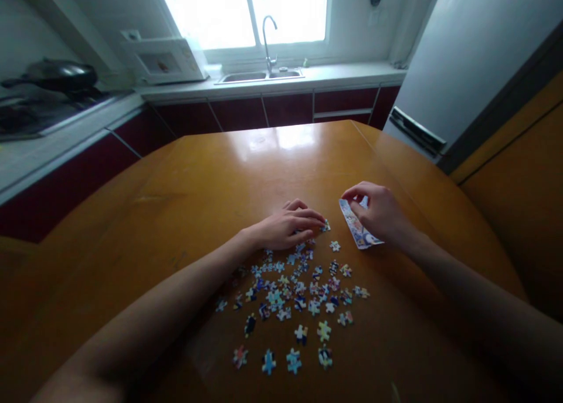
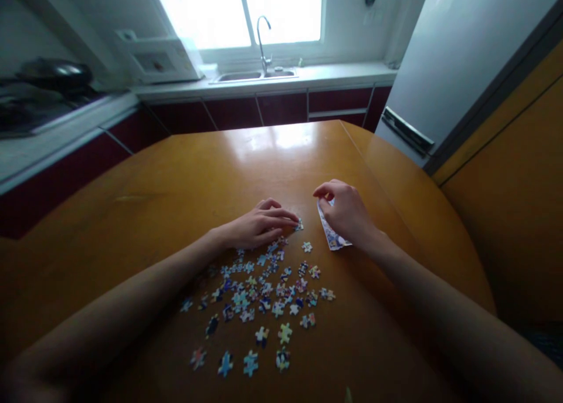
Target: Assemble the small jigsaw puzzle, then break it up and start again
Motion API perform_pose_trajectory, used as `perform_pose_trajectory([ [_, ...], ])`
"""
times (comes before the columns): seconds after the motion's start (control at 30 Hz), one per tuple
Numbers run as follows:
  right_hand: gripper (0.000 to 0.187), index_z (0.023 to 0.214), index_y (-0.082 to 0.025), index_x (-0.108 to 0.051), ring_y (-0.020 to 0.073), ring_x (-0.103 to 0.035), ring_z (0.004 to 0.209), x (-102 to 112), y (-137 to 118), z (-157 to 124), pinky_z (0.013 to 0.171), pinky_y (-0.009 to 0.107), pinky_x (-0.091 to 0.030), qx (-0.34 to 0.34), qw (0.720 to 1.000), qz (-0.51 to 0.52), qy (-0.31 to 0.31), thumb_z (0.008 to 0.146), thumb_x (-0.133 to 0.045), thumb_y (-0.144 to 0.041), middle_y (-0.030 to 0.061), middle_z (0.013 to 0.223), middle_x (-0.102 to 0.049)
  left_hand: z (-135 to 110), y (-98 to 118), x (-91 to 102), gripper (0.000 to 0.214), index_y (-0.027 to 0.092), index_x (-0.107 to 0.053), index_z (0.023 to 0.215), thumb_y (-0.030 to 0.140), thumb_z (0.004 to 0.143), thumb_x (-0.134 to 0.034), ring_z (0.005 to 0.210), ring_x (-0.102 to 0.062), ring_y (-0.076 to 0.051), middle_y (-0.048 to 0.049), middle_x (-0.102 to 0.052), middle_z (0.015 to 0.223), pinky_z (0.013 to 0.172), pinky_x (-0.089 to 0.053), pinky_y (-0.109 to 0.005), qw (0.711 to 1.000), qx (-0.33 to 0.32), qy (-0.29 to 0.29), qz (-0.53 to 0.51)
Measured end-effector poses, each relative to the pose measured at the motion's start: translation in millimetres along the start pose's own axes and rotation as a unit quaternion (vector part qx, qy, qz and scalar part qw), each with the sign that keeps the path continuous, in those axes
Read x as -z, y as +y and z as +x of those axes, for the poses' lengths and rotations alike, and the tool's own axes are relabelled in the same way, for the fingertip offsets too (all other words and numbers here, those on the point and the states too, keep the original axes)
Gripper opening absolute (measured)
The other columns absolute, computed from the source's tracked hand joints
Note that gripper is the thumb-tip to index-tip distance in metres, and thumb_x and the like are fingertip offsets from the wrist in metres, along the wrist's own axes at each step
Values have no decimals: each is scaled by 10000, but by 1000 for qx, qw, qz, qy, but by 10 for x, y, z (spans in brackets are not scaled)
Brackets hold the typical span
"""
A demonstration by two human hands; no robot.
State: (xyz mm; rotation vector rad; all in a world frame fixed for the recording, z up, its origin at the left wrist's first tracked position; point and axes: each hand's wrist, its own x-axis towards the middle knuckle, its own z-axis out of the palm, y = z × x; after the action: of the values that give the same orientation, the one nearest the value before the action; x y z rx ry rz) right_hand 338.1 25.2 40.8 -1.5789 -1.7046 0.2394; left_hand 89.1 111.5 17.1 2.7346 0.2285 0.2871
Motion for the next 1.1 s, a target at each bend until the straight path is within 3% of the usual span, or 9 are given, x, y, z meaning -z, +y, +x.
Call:
perform_pose_trajectory([
  [0.13, 140, 813, -208, -733, 181, -631, 755, 59, -82, -225, 708, 310, -476, -8, 999, -1, -50, 803, -609, -145, 44, 838, -723, 38, 75, -5, 369, 315, -576, 1342, 405, 1009, -447, 1186, -489, -225, -15, -608, 1359, 1079, -348, -422, 1000, -6, -3, -21],
  [0.27, 154, 766, -218, -733, 189, -620, 787, 17, -113, -415, 737, 324, -482, 6, 986, -25, -167, 820, -623, -124, 46, 821, -696, 13, 66, -4, 372, 324, -579, 1339, 428, 1001, -462, 1191, -491, -225, -14, -608, 1356, 1069, -361, -416, 999, -10, -7, -35],
  [0.37, 143, 803, -226, -742, 191, -611, 818, -12, -112, -487, 755, 332, -489, 23, 978, -18, -209, 832, -642, -128, 50, 851, -683, -11, 45, 2, 359, 343, -591, 1325, 432, 1007, -450, 1192, -491, -218, -3, -610, 1348, 1070, -355, -411, 999, -13, -14, -43],
  [0.63, 130, 836, -254, -755, 199, -611, 843, -81, -61, -532, 763, 350, -503, 40, 971, -9, -236, 845, -676, -151, 56, 871, -681, -22, 25, 22, 439, 356, -542, 1381, 505, 970, -502, 1160, -487, -235, -14, -606, 1357, 1060, -362, -416, 998, -12, -18, -63],
  [1.1, 99, 796, -227, -687, 191, -596, 832, -79, -75, -533, 755, 340, -482, 18, 975, 8, -221, 802, -723, -135, 30, 846, -669, -27, 3, -3, 372, 302, -581, 1340, 391, 1022, -410, 1145, -491, -225, -32, -610, 1344, 1047, -372, -406, 998, 3, 26, -57],
])
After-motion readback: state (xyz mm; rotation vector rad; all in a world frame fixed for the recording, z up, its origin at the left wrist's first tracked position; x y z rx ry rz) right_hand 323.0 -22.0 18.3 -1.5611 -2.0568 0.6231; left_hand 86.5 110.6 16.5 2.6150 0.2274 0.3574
